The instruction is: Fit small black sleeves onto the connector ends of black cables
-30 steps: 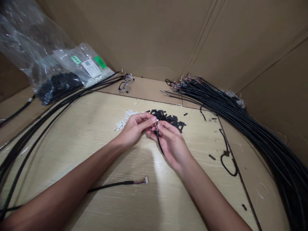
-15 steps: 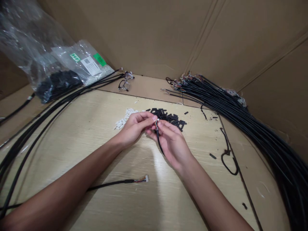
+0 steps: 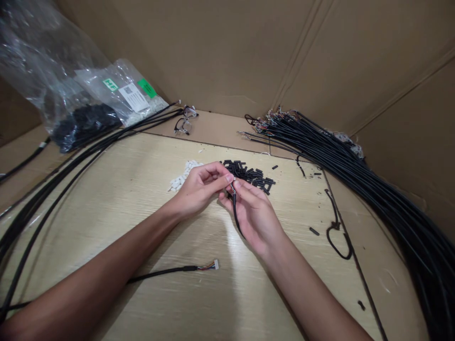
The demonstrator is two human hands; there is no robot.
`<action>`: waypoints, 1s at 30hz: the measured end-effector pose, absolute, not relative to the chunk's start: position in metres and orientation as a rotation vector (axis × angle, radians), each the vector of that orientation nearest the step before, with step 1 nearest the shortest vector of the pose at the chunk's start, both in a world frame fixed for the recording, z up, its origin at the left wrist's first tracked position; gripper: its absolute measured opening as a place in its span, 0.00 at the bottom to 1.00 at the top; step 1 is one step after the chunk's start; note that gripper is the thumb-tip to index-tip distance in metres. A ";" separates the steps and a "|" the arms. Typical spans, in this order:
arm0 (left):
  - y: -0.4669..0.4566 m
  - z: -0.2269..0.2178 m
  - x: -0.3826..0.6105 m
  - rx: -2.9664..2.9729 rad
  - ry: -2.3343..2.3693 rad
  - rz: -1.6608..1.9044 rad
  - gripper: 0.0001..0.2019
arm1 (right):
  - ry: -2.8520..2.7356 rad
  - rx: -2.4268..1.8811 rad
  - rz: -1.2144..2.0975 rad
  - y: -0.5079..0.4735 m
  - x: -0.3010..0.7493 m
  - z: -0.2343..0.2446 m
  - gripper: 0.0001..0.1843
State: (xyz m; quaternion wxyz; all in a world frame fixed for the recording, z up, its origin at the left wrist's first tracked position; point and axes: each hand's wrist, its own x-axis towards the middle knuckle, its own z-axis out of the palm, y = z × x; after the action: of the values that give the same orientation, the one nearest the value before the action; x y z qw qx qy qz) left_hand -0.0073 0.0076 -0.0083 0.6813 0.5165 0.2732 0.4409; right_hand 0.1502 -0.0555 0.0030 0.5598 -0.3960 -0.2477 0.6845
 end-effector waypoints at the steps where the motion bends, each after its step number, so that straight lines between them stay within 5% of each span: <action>1: 0.008 -0.008 -0.007 1.161 0.611 0.996 0.19 | -0.591 -0.944 1.604 -0.055 0.150 0.004 0.12; 18: 0.007 -0.007 -0.004 1.090 0.610 1.064 0.26 | -0.903 -1.135 1.146 -0.057 0.144 0.006 0.17; 30: 0.005 -0.004 -0.006 1.016 0.565 1.018 0.24 | -0.828 -1.050 1.322 -0.059 0.140 0.010 0.17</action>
State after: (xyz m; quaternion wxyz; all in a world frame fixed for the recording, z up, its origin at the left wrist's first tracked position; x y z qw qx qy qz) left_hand -0.0057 0.0047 -0.0043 0.7162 0.4589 0.2552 0.4597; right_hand 0.1396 -0.0594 0.0095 0.5895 -0.4512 -0.3556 0.5679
